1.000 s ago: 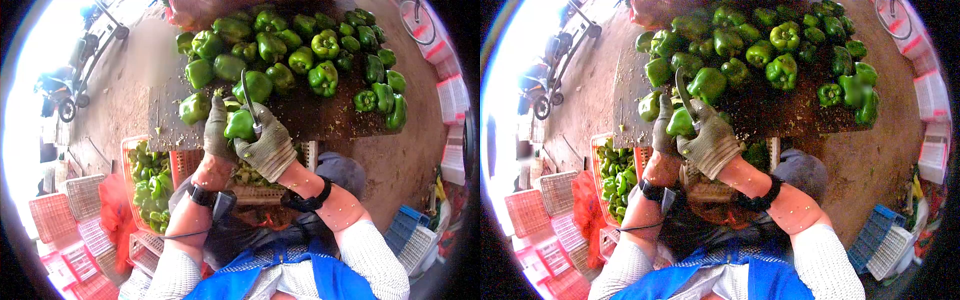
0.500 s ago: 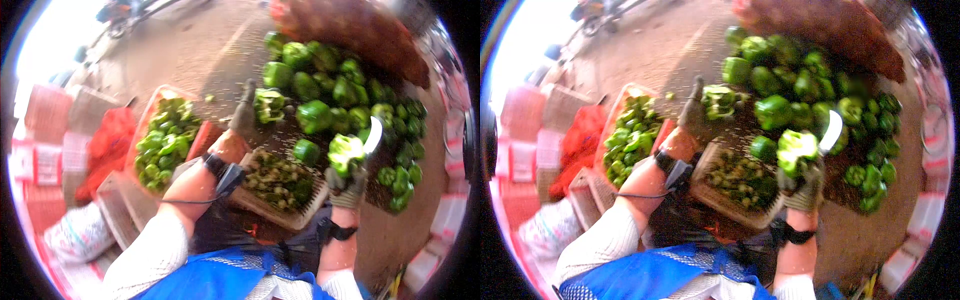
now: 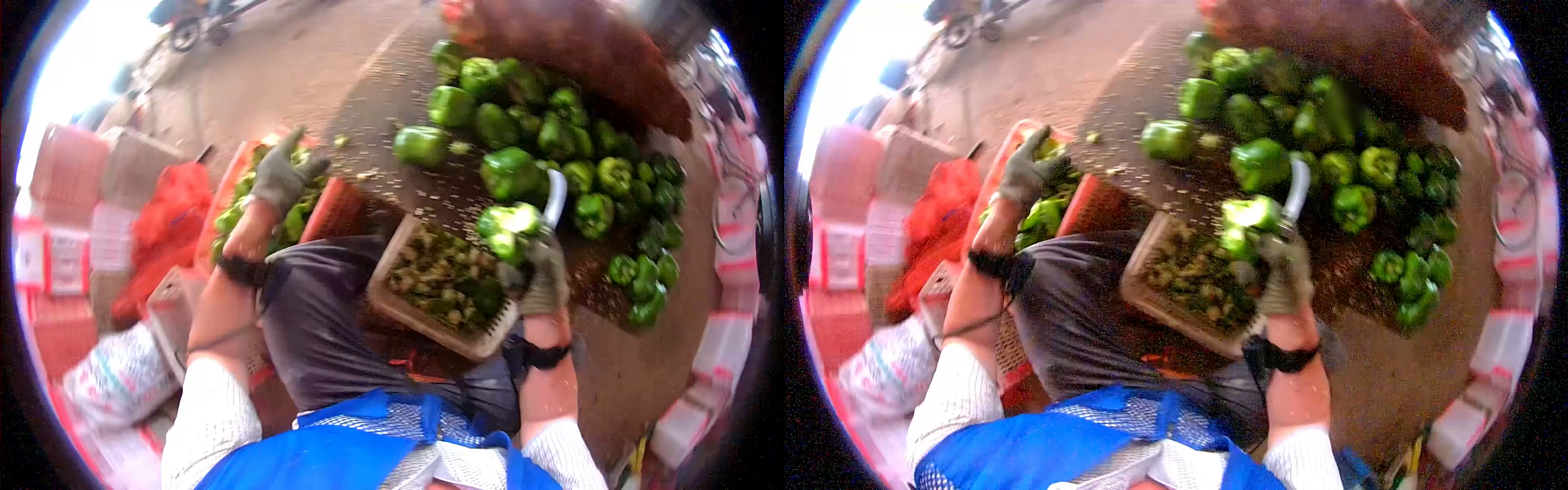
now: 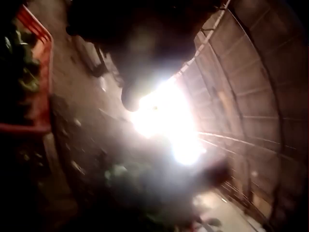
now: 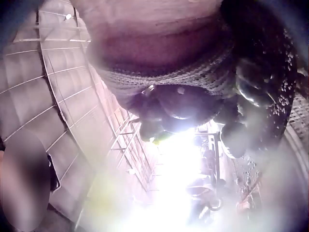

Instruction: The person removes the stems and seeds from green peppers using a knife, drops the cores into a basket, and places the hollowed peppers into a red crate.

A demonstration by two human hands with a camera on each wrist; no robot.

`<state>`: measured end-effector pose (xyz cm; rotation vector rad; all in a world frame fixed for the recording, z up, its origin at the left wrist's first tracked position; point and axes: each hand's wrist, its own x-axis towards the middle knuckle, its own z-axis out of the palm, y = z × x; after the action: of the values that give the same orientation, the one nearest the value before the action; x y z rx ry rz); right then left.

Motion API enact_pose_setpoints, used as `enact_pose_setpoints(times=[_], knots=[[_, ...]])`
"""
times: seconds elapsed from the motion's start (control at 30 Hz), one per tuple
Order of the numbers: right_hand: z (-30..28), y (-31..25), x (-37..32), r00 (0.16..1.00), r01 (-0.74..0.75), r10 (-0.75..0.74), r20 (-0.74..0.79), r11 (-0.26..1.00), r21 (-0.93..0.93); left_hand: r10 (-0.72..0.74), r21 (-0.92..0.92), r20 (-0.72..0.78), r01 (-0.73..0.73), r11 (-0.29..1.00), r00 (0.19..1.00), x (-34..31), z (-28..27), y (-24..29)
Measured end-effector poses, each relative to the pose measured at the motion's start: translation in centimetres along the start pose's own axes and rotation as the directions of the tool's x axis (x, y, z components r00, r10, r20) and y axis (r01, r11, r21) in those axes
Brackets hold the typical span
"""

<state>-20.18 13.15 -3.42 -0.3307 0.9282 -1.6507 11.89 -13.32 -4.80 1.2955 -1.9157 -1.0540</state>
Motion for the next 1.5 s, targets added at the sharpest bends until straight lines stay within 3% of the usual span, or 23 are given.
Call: enact_pose_setpoints(times=[0.03, 0.1, 0.17, 0.23, 0.27, 0.37, 0.5, 0.53, 0.63, 0.67, 0.7, 0.8, 0.87, 0.9, 0.93, 1.0, 1.1, 1.17, 1.23, 1.27, 1.3, 1.4, 1.5], knots=[[-1.0, 0.9, 1.0, 0.991, -0.045, 0.021, -0.135, 0.982, -0.182, 0.017, -0.284, 0.154, 0.028, 0.958, 0.988, -2.0, 3.1, 4.7], [-1.3, 1.6, 1.6, 0.998, -0.001, -0.009, -0.063, 0.989, -0.146, 0.401, -0.246, 0.284, -0.338, 0.908, 0.871, -3.9, 7.6, 7.6], [0.1, 1.4, 1.0, 0.999, -0.015, 0.012, -0.037, 0.996, -0.087, 0.234, -0.357, 0.486, -0.053, 0.933, 0.842, -6.1, 11.3, 11.3], [-0.6, 1.8, 1.7, 0.999, -0.005, -0.004, -0.047, 0.981, -0.192, 0.425, -0.231, 0.471, -0.356, 0.905, 0.773, -6.2, 13.5, 13.1], [-1.6, 2.3, 2.0, 0.998, 0.005, -0.019, -0.057, 0.971, -0.239, 0.429, -0.187, 0.477, -0.388, 0.903, 0.767, -6.2, 14.5, 13.1], [-1.8, 1.8, 1.7, 0.991, 0.001, -0.043, -0.128, 0.950, -0.312, 0.292, -0.037, 0.610, -0.342, 0.939, 0.737, -6.1, 16.5, 12.3], [-0.3, 1.0, 1.5, 0.973, 0.043, -0.148, -0.175, 0.867, -0.496, 0.192, -0.318, 0.712, 0.067, 0.946, 0.676, -6.9, 17.8, 10.8], [-0.1, 1.0, 1.5, 0.969, 0.058, -0.174, -0.175, 0.850, -0.524, 0.242, -0.353, 0.689, 0.024, 0.936, 0.684, -7.0, 17.7, 11.0], [-0.3, 1.6, 1.5, 0.959, 0.119, -0.241, -0.147, 0.819, -0.561, 0.066, -0.475, 0.794, 0.550, 0.687, 0.604, -7.1, 17.8, 13.3], [0.1, 1.9, 1.1, 0.969, 0.112, -0.189, -0.158, 0.910, -0.399, 0.021, -0.369, 0.799, 0.463, 0.806, 0.600, -7.0, 17.9, 12.7], [0.2, 2.2, 0.9, 0.975, 0.079, -0.157, -0.160, 0.909, -0.409, 0.029, -0.363, 0.821, 0.482, 0.797, 0.571, -7.1, 18.2, 12.1], [-0.5, 3.4, 0.8, 0.987, -0.003, -0.081, -0.140, 0.857, -0.516, 0.042, -0.355, 0.879, 0.592, 0.724, 0.476, -7.3, 18.6, 10.9], [-1.2, 4.3, 0.9, 0.992, -0.024, -0.067, -0.110, 0.744, -0.668, -0.021, -0.252, 0.919, 0.629, 0.735, 0.393, -6.3, 17.6, 10.9], [-1.1, 4.0, 0.8, 0.993, -0.005, -0.074, -0.093, 0.758, -0.653, -0.052, -0.203, 0.934, 0.645, 0.737, 0.354, -6.0, 17.2, 11.3], [-0.6, 3.5, 0.7, 0.994, 0.012, -0.077, -0.074, 0.771, -0.636, 0.034, -0.299, 0.921, 0.647, 0.701, 0.389, -6.0, 16.9, 12.7], [0.3, 2.4, 0.3, 0.994, 0.067, -0.102, -0.026, 0.803, -0.593, 0.052, -0.273, 0.937, 0.630, 0.727, 0.346, -5.5, 16.2, 13.7], [2.5, -0.1, -0.9, 0.996, -0.075, 0.037, -0.081, 0.844, -0.531, 0.105, -0.249, 0.960, 0.615, 0.748, 0.261, -4.6, 16.3, 10.9], [2.4, 0.1, -1.3, 0.996, -0.075, 0.030, -0.086, 0.806, -0.587, 0.104, -0.215, 0.973, 0.636, 0.741, 0.208, -4.5, 15.8, 11.6], [1.8, 0.0, -1.4, 0.997, -0.049, -0.006, -0.077, 0.730, -0.682, -0.007, -0.074, 0.991, 0.583, 0.809, 0.135, -4.0, 15.3, 12.8], [1.5, 0.0, -1.3, 0.996, -0.066, 0.011, -0.089, 0.756, -0.651, -0.063, -0.002, 0.993, 0.552, 0.834, 0.098, -3.8, 15.1, 13.3], [1.2, 0.0, -1.2, 0.994, -0.081, 0.022, -0.103, 0.782, -0.618, 0.036, -0.108, 0.989, 0.534, 0.839, 0.142, -4.1, 15.5, 13.2], [0.5, 0.2, -0.9, 0.994, -0.055, -0.007, -0.112, 0.839, -0.541, -0.007, -0.140, 0.952, 0.459, 0.877, 0.306, -5.5, 15.6, 13.9], [0.2, 0.5, -0.2, 0.986, -0.086, -0.024, -0.163, 0.767, -0.636, 0.129, -0.260, 0.936, 0.394, 0.881, 0.329, -4.7, 17.2, 10.7]])
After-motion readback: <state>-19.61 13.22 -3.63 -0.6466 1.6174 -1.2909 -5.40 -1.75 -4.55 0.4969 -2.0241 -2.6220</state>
